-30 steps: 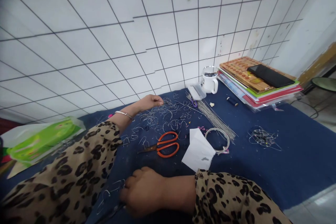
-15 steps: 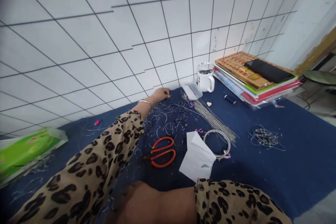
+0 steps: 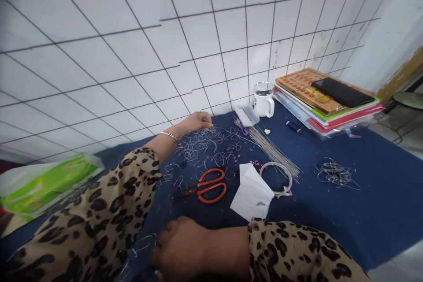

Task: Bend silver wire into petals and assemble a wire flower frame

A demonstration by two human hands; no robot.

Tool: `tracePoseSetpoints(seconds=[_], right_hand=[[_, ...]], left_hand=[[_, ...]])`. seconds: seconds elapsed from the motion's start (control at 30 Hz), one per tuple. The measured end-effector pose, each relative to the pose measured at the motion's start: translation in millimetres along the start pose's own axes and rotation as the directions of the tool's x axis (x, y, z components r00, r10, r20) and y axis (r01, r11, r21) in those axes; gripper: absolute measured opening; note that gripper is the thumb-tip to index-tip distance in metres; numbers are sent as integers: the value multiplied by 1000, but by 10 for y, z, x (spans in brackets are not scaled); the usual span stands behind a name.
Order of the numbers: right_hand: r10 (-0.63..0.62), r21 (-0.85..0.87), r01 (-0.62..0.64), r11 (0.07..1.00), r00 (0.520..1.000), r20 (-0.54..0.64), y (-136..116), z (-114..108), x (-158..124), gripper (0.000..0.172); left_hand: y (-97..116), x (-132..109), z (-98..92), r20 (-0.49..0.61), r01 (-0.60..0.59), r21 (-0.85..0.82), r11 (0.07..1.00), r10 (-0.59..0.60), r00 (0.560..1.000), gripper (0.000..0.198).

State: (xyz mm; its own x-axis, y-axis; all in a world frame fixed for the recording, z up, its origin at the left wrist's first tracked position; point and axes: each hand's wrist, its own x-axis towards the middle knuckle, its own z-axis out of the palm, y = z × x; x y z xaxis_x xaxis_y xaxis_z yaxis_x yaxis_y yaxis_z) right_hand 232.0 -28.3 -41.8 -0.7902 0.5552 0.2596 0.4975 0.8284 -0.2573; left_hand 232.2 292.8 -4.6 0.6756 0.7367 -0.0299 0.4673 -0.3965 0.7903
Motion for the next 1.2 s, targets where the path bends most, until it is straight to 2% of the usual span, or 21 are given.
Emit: tracePoseSetpoints(seconds=[0.37, 0.43, 0.5, 0.53, 0.6, 0.67, 0.73, 0.8, 0.87, 0.93, 1.07, 1.2], right_hand=[[27, 12, -27, 1000, 1000, 2, -16, -20, -25, 24], [51, 58, -49, 997, 998, -37, -7, -23, -15, 22], [125, 166, -103, 981, 984, -130, 14, -75, 8, 18], [199, 255, -146, 956, 960, -196, 33, -126, 23, 17], [399, 466, -224, 856, 859, -320, 96, -279, 54, 15], [638, 653, -309, 692, 686, -351, 203, -470, 77, 14], [792, 774, -331, 539, 512, -333, 350, -650, 84, 16], [830, 790, -351, 502, 453, -326, 505, -770, 75, 18], [842, 795, -368, 482, 445, -304, 633, -814, 60, 22], [842, 795, -385, 468, 467, -270, 713, -796, 50, 25], [841, 796, -412, 443, 499, -210, 765, -680, 65, 27], [850, 800, -434, 415, 500, -170, 795, -576, 76, 22]], left_hand=[[311, -517, -38, 7, 0, -141, 990, 1, 1000, 19], [345, -657, -55, -7, -12, -159, 987, 11, 1000, 18], [366, -833, -90, -27, -20, -170, 985, 16, 1000, 18], [371, -932, -113, -38, -23, -174, 984, 16, 999, 18], [378, -1143, -167, -55, -23, -182, 983, 13, 998, 18], [382, -1354, -220, -64, -20, -189, 982, 8, 998, 17], [386, -1546, -260, -66, -16, -194, 981, 4, 998, 15], [390, -1704, -277, -63, -16, -191, 981, 4, 998, 13], [395, -1820, -267, -58, -23, -186, 982, 13, 998, 11], [399, -1897, -231, -45, -37, -179, 983, 29, 999, 10], [410, -1966, -109, 6, -62, -169, 984, 64, 998, 9], [425, -1990, -5, 59, -82, -176, 981, 94, 994, 9]])
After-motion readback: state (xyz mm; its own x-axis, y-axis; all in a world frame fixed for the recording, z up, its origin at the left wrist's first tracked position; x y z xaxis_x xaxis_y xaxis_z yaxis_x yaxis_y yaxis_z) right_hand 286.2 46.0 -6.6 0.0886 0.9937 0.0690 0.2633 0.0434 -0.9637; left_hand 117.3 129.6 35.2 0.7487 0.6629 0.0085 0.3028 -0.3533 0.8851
